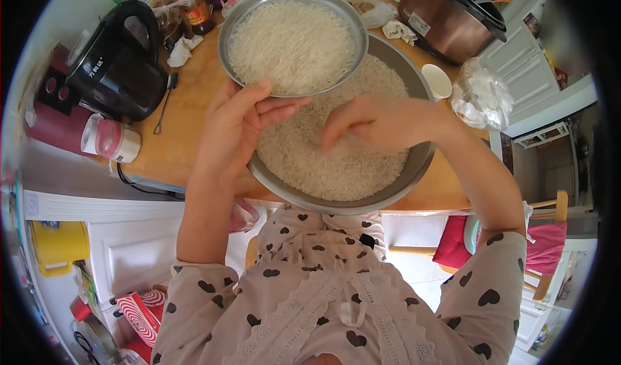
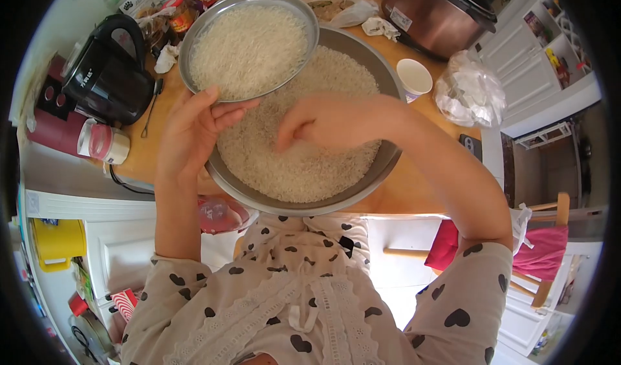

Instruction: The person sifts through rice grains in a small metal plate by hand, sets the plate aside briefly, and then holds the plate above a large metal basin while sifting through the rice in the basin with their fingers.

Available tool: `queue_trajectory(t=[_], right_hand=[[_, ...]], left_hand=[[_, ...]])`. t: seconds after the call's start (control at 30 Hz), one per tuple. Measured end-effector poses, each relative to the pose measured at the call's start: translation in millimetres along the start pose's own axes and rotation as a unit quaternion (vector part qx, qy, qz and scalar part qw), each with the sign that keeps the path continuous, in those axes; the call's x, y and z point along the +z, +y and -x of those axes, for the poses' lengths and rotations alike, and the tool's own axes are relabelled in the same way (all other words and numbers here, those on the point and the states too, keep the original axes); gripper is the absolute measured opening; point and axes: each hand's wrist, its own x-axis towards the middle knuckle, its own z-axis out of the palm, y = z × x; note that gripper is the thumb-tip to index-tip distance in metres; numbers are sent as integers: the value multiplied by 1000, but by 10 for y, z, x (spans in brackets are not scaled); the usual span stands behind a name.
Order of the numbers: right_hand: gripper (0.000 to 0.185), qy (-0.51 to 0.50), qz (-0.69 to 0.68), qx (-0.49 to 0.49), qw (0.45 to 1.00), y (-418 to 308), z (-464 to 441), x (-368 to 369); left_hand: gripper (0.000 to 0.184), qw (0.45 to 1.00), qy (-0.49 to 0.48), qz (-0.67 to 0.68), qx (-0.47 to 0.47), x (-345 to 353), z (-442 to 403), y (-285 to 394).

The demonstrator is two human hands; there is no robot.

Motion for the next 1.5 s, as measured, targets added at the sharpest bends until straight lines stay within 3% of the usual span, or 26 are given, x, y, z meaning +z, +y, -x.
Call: queue_trajectory(t=[0.17, 0.27, 0.37, 0.47, 0.57, 0.67, 0.77, 0.87, 1.0, 1.17, 1.27, 1.37, 1.4, 1.47, 1.5], right_hand=[[28, 146, 132, 163, 967, 139, 49, 2], [26, 81, 192, 183, 961, 74, 57, 148], [27, 32, 137, 101, 985, -117, 151, 216], [28, 76, 55, 106, 990, -129, 193, 105], [30, 36, 187, 199, 961, -76, 172, 75], [30, -8, 135, 230, 964, -155, 181, 218], [30, 16, -2, 153, 988, -263, 177, 130], [31, 90, 55, 165, 981, -232, 119, 92], [36, 72, 80, 220, 969, -285, 20, 266], [46, 123, 126, 163, 971, -455, -26, 517], [45, 89, 115, 100, 984, -454, -21, 517], [35, 103, -43, -6, 994, -161, -53, 563], [31, 60, -199, 71, 976, -166, -50, 494], [23, -30, -486, 218, 846, -239, -13, 341], [23, 7, -556, 205, 806, -255, 35, 315]], left_hand=[[45, 1000, -8, -3, -4, 4, -19, -3], [45, 1000, -10, -13, 2, -9, -17, -9], [44, 1000, -5, -10, 2, 2, -11, -5], [45, 1000, -10, -8, -1, -11, -26, -16], [45, 1000, -16, -10, -2, -12, -32, -13], [45, 1000, -17, -15, -3, -17, -21, -7], [45, 1000, -11, -10, -1, -26, -20, -24], [45, 1000, -20, -13, -1, -13, -26, -9], [45, 1000, -18, -12, -8, -14, -23, -3], [44, 1000, -18, -13, -9, -18, -27, -6], [44, 1000, -13, -25, -7, 7, -26, 7], [45, 1000, -13, -11, -20, -5, -25, 12], [45, 1000, -12, -14, -19, -9, -23, 14], [46, 1000, -9, -19, -19, -7, -19, 10], [47, 1000, -6, -21, -19, -8, -18, 9]])
